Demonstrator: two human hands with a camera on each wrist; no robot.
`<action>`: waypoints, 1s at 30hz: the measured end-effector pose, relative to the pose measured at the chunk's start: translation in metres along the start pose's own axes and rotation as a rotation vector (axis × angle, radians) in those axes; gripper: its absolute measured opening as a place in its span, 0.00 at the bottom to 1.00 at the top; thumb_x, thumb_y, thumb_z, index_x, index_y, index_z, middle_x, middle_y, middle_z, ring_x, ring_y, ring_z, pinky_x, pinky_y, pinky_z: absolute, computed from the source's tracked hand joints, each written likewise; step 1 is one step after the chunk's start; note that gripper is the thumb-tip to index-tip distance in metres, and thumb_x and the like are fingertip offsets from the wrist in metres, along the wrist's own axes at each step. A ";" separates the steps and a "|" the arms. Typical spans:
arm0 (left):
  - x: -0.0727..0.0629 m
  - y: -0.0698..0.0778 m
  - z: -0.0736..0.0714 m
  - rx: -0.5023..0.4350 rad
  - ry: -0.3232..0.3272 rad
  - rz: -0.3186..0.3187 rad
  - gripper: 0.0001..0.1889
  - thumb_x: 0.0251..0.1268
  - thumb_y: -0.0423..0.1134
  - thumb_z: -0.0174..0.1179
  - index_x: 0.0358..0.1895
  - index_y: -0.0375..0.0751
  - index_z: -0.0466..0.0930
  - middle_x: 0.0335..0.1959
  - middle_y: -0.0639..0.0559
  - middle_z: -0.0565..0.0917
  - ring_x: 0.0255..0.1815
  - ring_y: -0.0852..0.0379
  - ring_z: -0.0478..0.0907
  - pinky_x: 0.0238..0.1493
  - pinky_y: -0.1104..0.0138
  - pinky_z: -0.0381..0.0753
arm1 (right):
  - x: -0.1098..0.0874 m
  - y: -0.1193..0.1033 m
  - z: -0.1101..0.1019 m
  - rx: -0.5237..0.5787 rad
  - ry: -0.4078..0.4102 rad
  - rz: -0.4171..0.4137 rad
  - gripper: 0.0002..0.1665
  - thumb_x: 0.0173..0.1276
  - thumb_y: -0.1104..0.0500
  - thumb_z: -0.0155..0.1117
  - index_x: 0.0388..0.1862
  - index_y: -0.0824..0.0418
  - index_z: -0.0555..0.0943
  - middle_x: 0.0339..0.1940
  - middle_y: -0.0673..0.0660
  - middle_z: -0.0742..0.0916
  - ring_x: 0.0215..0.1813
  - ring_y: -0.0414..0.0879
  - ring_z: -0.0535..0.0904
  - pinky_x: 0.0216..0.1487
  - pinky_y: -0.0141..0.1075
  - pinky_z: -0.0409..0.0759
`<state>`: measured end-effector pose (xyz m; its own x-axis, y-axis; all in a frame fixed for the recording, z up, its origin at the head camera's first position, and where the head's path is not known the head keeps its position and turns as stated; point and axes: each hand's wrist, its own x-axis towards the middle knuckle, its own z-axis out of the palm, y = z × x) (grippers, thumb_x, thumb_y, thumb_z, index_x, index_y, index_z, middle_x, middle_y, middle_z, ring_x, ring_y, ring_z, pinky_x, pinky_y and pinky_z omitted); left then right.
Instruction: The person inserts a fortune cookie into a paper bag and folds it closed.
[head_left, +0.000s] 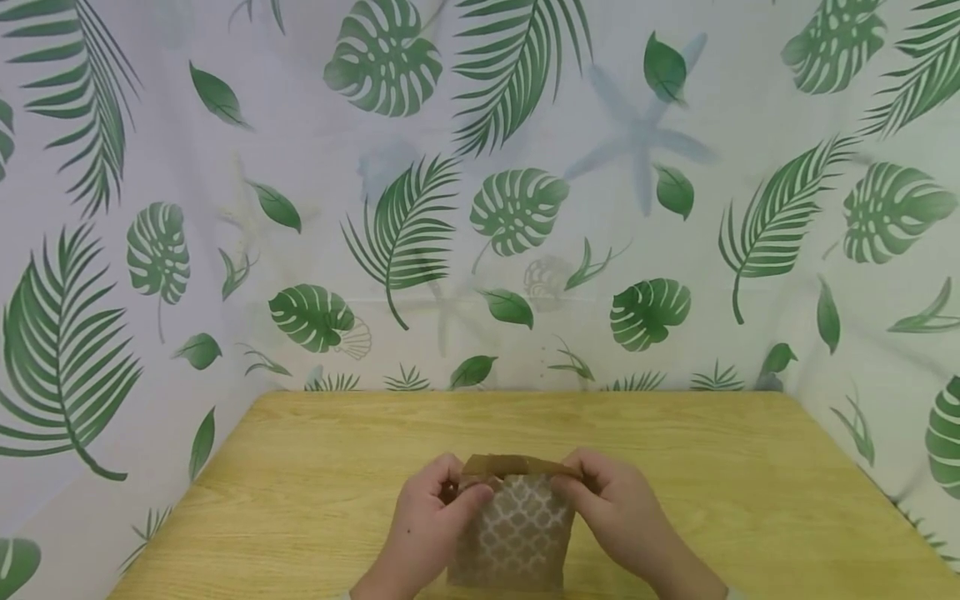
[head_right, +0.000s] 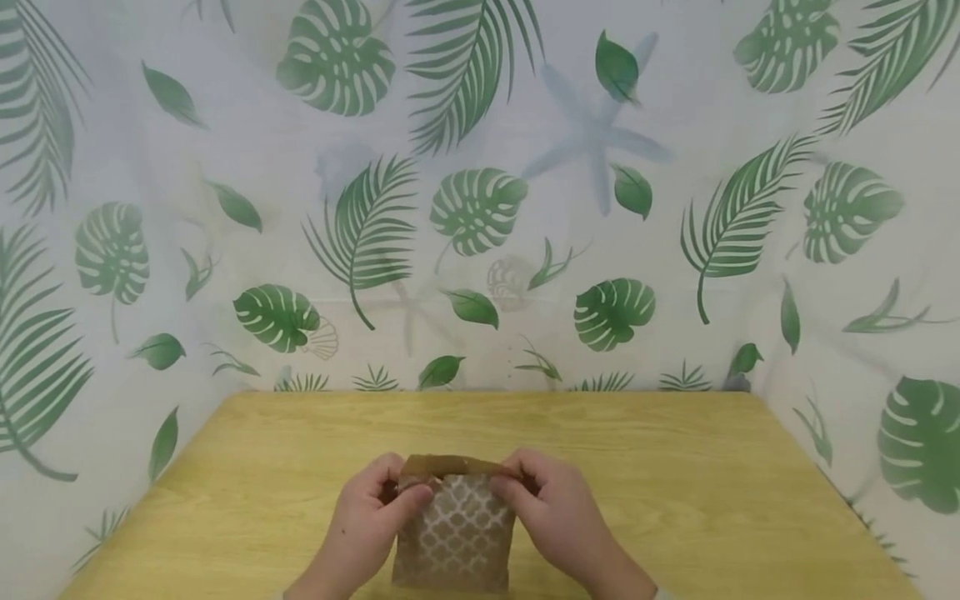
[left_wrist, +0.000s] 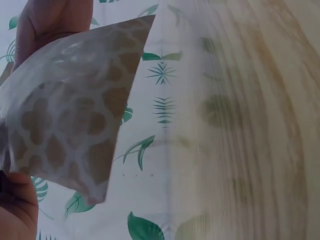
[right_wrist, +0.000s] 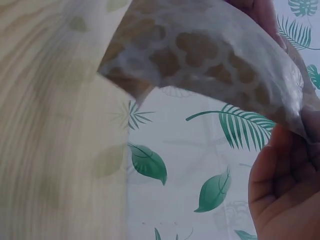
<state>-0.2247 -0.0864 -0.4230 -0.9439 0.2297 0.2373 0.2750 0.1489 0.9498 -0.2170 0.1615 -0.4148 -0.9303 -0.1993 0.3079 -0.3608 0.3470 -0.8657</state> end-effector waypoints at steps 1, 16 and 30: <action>0.000 -0.001 0.000 -0.025 -0.002 -0.014 0.17 0.66 0.46 0.69 0.31 0.39 0.71 0.31 0.51 0.75 0.30 0.58 0.72 0.30 0.70 0.74 | 0.000 0.000 0.001 0.026 -0.007 0.001 0.09 0.74 0.53 0.65 0.36 0.56 0.81 0.25 0.51 0.79 0.25 0.39 0.71 0.26 0.34 0.76; 0.002 -0.003 0.005 -0.112 -0.227 -0.111 0.17 0.73 0.49 0.62 0.55 0.43 0.77 0.46 0.47 0.82 0.47 0.49 0.81 0.46 0.61 0.84 | -0.003 0.007 0.003 0.339 -0.208 0.139 0.18 0.77 0.56 0.61 0.52 0.70 0.80 0.42 0.65 0.87 0.41 0.54 0.86 0.43 0.44 0.86; 0.005 -0.005 -0.001 -0.039 -0.192 -0.125 0.12 0.71 0.47 0.64 0.44 0.42 0.79 0.37 0.52 0.81 0.40 0.54 0.78 0.39 0.64 0.81 | 0.001 0.011 0.007 0.087 -0.135 0.021 0.15 0.76 0.50 0.62 0.43 0.60 0.87 0.33 0.52 0.89 0.34 0.46 0.85 0.36 0.39 0.85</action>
<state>-0.2303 -0.0866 -0.4261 -0.9169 0.3915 0.0778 0.1477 0.1515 0.9774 -0.2218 0.1581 -0.4269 -0.9182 -0.3165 0.2382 -0.3287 0.2731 -0.9041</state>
